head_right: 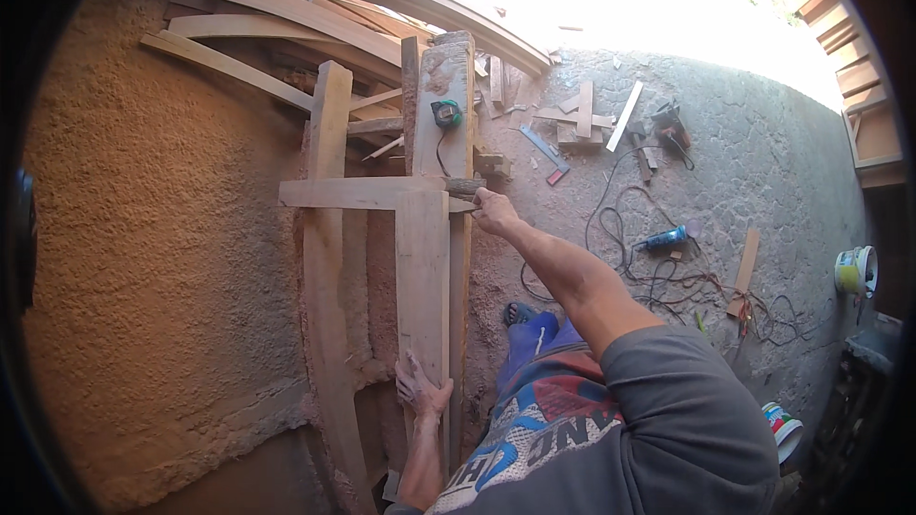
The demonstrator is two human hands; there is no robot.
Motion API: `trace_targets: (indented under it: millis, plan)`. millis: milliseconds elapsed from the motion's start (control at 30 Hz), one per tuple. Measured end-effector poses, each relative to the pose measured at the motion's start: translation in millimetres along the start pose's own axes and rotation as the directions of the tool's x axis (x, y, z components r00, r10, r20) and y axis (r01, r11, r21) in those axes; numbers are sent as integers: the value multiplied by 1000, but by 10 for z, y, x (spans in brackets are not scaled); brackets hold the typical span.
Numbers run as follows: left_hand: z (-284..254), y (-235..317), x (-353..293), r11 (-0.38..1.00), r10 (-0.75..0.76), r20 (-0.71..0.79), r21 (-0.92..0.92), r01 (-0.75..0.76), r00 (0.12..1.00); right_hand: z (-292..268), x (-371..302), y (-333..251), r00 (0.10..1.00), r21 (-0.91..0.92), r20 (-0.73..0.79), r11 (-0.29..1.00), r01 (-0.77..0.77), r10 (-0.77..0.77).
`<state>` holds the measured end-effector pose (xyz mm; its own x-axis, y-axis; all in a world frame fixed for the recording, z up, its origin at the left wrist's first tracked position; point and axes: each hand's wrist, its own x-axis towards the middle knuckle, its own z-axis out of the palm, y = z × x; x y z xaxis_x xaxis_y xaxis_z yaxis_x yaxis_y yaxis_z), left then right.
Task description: The person smooths a wooden plank with a handheld sander, measures it with a tape measure, and then hammers nails into the plank to attach it to a wooden frame. The person also retrieves a hammer from a workbench and uses it to secure the plank.
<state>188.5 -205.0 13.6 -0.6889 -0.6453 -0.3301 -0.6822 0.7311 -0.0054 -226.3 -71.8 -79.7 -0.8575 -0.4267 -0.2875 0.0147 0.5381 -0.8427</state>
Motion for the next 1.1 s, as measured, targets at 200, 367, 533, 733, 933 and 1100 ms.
trace_targets:
  millis: [200,367,533,733,933,1100]
  plan:
    - [26,168,1,999,12,-2,-29,-12,1000,-4,-50,-37,999,19,-36,1000,-9,10]
    - [2,196,-8,1000,21,-10,-1,-21,1000,-94,-31,-64,999,37,3,998,-44,44]
    - [1,137,45,1000,28,52,-11,-28,998,-304,73,-143,983,-132,178,991,-14,38]
    - [-125,109,185,999,46,206,-35,-40,977,-758,584,-424,996,-210,-9,974,86,-90]
    - [-453,521,766,959,141,77,-259,-117,987,-412,224,-636,876,-650,74,643,405,-477]
    - [-381,867,1140,976,172,-28,-133,-174,985,-617,793,-841,922,-371,295,859,352,-251]
